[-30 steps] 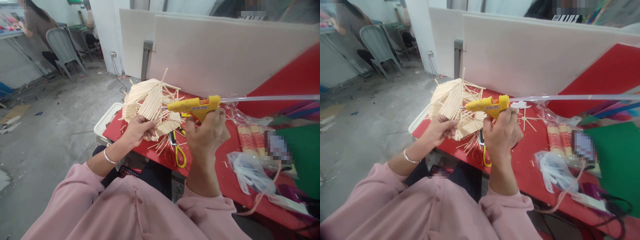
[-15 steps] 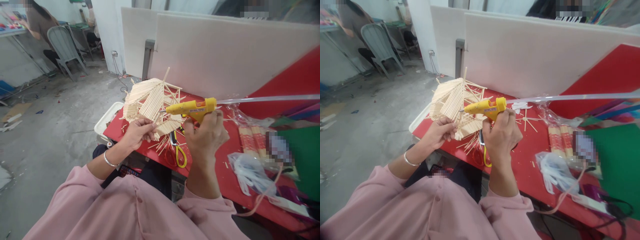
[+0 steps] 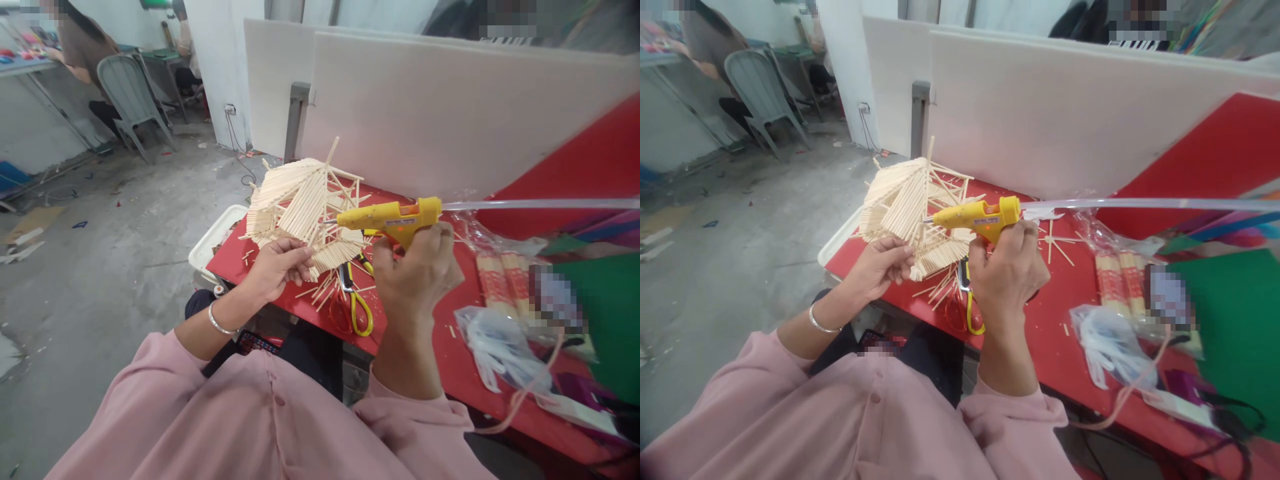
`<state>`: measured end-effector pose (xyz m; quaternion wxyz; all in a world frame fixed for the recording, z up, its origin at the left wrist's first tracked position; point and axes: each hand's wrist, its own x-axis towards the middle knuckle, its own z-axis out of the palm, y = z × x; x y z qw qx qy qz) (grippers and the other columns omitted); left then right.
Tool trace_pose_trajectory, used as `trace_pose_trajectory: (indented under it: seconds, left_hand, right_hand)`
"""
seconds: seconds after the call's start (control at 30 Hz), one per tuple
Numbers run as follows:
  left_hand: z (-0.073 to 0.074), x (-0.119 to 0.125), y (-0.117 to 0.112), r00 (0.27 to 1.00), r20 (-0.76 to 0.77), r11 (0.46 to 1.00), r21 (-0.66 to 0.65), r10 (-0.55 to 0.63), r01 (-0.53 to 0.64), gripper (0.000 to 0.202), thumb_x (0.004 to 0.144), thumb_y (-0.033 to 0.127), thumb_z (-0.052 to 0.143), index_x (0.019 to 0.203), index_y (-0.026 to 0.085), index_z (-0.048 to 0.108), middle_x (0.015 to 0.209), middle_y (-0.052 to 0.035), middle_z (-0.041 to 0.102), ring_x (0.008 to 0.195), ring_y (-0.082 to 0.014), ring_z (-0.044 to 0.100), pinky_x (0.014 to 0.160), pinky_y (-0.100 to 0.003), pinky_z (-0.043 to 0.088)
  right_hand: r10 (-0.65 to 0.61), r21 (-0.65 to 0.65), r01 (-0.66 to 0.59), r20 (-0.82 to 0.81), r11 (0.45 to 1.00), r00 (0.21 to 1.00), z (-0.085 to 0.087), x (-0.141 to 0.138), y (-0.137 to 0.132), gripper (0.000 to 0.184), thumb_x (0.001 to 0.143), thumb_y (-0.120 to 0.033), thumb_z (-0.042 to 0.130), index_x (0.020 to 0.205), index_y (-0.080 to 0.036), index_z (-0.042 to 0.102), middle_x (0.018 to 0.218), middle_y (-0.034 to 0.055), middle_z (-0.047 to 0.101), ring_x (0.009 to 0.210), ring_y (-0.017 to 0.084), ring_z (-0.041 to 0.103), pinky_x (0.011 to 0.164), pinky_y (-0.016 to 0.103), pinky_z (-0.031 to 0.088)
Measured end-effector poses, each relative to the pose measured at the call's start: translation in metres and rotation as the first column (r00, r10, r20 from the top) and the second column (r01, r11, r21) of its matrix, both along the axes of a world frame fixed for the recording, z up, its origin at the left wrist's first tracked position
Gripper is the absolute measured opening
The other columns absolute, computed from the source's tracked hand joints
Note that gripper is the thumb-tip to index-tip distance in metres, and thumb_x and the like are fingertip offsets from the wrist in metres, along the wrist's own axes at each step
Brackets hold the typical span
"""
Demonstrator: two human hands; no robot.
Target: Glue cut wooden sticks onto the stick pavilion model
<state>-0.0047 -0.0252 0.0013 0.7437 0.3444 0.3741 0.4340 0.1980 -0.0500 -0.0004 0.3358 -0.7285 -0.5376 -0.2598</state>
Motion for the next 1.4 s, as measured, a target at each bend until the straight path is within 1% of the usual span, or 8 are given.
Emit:
trace_pose_trajectory:
  seconds: [0.2,0.33,0.53,0.67,0.83,1.07,1.27,1.4]
  left_hand:
    - [0.001,0.002,0.003,1.0,-0.007,1.0,0.005,-0.004,0.004,0.025,0.074,0.024,0.081,0.069,0.015,0.058,0.059,0.002,0.067,0.041,-0.0053,0.059,0.036,-0.013,0.041]
    - [-0.001,0.004,0.008,0.998,-0.041,0.999,-0.002,-0.037,0.037,0.025,0.077,0.026,0.078,0.064,0.014,0.061,0.051,0.001,0.063,0.037,-0.0047,0.055,0.036,-0.014,0.038]
    - [-0.005,0.003,0.011,0.998,-0.034,0.998,0.026,-0.056,0.057,0.025,0.077,0.029,0.077,0.062,0.012,0.065,0.048,-0.0012,0.062,0.035,-0.0057,0.053,0.035,-0.015,0.038]
    - [-0.003,0.007,0.008,0.998,-0.064,0.998,0.054,-0.018,0.021,0.026,0.078,0.03,0.077,0.063,0.011,0.067,0.047,-0.0018,0.062,0.035,-0.006,0.052,0.035,-0.016,0.037]
    - [0.004,0.012,0.006,0.994,-0.107,0.997,0.079,0.035,-0.026,0.026,0.079,0.029,0.076,0.062,0.012,0.066,0.045,-0.0003,0.06,0.034,-0.0062,0.051,0.037,-0.017,0.04]
    - [0.009,0.012,0.008,0.999,-0.03,1.0,-0.003,0.031,-0.031,0.024,0.079,0.023,0.071,0.059,0.012,0.064,0.045,0.0008,0.058,0.036,-0.0057,0.05,0.039,-0.018,0.042]
    - [0.005,0.009,0.011,1.0,-0.009,1.0,-0.02,-0.004,0.004,0.021,0.079,0.023,0.068,0.061,0.013,0.065,0.044,-0.0004,0.06,0.035,-0.0054,0.051,0.037,-0.015,0.037]
    - [0.003,0.008,0.014,0.999,0.046,0.998,-0.063,0.021,-0.018,0.019,0.078,0.023,0.068,0.063,0.012,0.064,0.052,-0.0024,0.065,0.038,-0.0062,0.055,0.037,-0.015,0.039]
  right_hand:
    - [-0.018,0.036,0.018,0.007,0.999,1.0,-0.002,0.002,0.004,0.033,0.083,-0.036,0.055,0.109,-0.017,0.059,0.108,0.0162,0.062,0.082,0.025,0.058,0.063,0.035,0.039]
    - [-0.026,0.059,0.026,-0.004,0.998,1.0,0.001,-0.001,0.008,0.031,0.082,-0.034,0.054,0.108,-0.017,0.058,0.105,0.0156,0.063,0.08,0.025,0.058,0.061,0.034,0.037]
    - [-0.025,0.014,0.025,-0.004,1.0,1.0,0.006,-0.006,0.013,0.038,0.082,-0.036,0.055,0.113,-0.014,0.06,0.111,0.0182,0.063,0.083,0.027,0.061,0.06,0.033,0.036]
    - [-0.035,0.031,0.035,-0.012,0.999,0.999,0.003,-0.005,0.014,0.035,0.083,-0.035,0.053,0.11,-0.014,0.061,0.111,0.0191,0.063,0.083,0.027,0.061,0.061,0.034,0.037]
    - [-0.019,0.043,0.019,-0.008,0.999,1.0,0.0,-0.002,0.012,0.033,0.083,-0.035,0.054,0.109,-0.016,0.06,0.107,0.0168,0.062,0.082,0.026,0.06,0.062,0.034,0.039]
    - [-0.029,0.052,0.029,0.003,0.998,1.0,0.001,-0.003,0.01,0.036,0.083,-0.038,0.055,0.11,-0.014,0.06,0.106,0.0178,0.063,0.083,0.027,0.06,0.061,0.034,0.039]
    - [-0.032,0.032,0.033,-0.03,0.999,0.999,-0.001,-0.004,0.01,0.034,0.083,-0.037,0.054,0.108,-0.015,0.061,0.11,0.0182,0.061,0.086,0.028,0.061,0.064,0.035,0.04]
    - [-0.048,0.017,0.048,-0.024,0.999,0.999,-0.001,-0.003,0.009,0.035,0.083,-0.038,0.055,0.108,-0.014,0.062,0.109,0.0186,0.063,0.086,0.028,0.062,0.063,0.035,0.04]
